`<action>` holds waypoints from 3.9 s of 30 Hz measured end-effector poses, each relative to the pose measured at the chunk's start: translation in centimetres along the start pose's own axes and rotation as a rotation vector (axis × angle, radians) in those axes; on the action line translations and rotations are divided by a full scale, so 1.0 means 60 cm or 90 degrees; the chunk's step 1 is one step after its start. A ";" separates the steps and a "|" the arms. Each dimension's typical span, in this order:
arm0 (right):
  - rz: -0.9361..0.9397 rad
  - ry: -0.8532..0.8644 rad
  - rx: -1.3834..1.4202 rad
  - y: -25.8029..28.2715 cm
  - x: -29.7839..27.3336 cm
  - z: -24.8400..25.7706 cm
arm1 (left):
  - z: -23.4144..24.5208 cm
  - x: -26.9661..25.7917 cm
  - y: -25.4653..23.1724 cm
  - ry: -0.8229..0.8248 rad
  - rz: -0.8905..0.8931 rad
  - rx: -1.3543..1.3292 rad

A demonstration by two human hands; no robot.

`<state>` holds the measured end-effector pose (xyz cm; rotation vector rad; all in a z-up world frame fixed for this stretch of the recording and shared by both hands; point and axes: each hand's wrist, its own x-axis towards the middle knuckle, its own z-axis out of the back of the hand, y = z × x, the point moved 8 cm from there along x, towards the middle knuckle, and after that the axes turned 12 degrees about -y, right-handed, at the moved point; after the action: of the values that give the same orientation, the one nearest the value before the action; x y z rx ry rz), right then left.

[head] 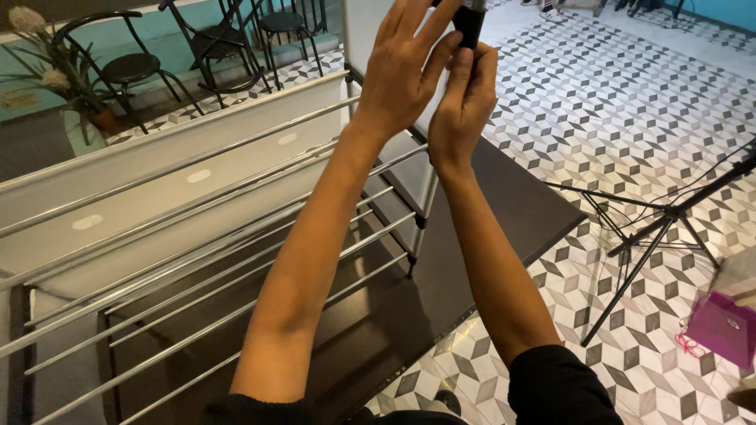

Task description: The person assembles a metal clothes drying rack by inserting vertical poles into plastic corner joints and attaching horizontal bars. They repeatedly pick up parts from a table, align them with the frame, and press them into place.

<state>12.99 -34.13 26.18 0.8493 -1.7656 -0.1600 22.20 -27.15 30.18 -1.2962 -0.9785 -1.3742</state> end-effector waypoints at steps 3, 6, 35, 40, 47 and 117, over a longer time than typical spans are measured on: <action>-0.035 -0.003 -0.018 -0.006 0.004 0.005 | 0.007 -0.016 -0.012 -0.025 0.016 0.002; -0.021 0.016 0.020 -0.006 0.003 0.003 | 0.012 -0.030 -0.019 -0.075 0.028 -0.001; -0.036 -0.009 0.069 -0.032 -0.002 -0.001 | -0.004 -0.071 -0.013 -0.122 0.050 0.081; -0.038 -0.013 0.064 -0.036 0.002 -0.002 | 0.000 -0.066 -0.015 -0.126 0.058 0.077; -0.040 -0.011 0.079 -0.035 0.003 -0.002 | 0.000 -0.067 -0.016 -0.117 0.069 0.082; -0.054 0.241 0.189 -0.059 0.050 0.017 | -0.014 -0.058 -0.038 -0.026 0.019 0.124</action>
<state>13.36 -38.84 26.36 1.0902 -1.4146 0.2030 19.64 -27.06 26.76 -1.1918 -1.0876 -1.2019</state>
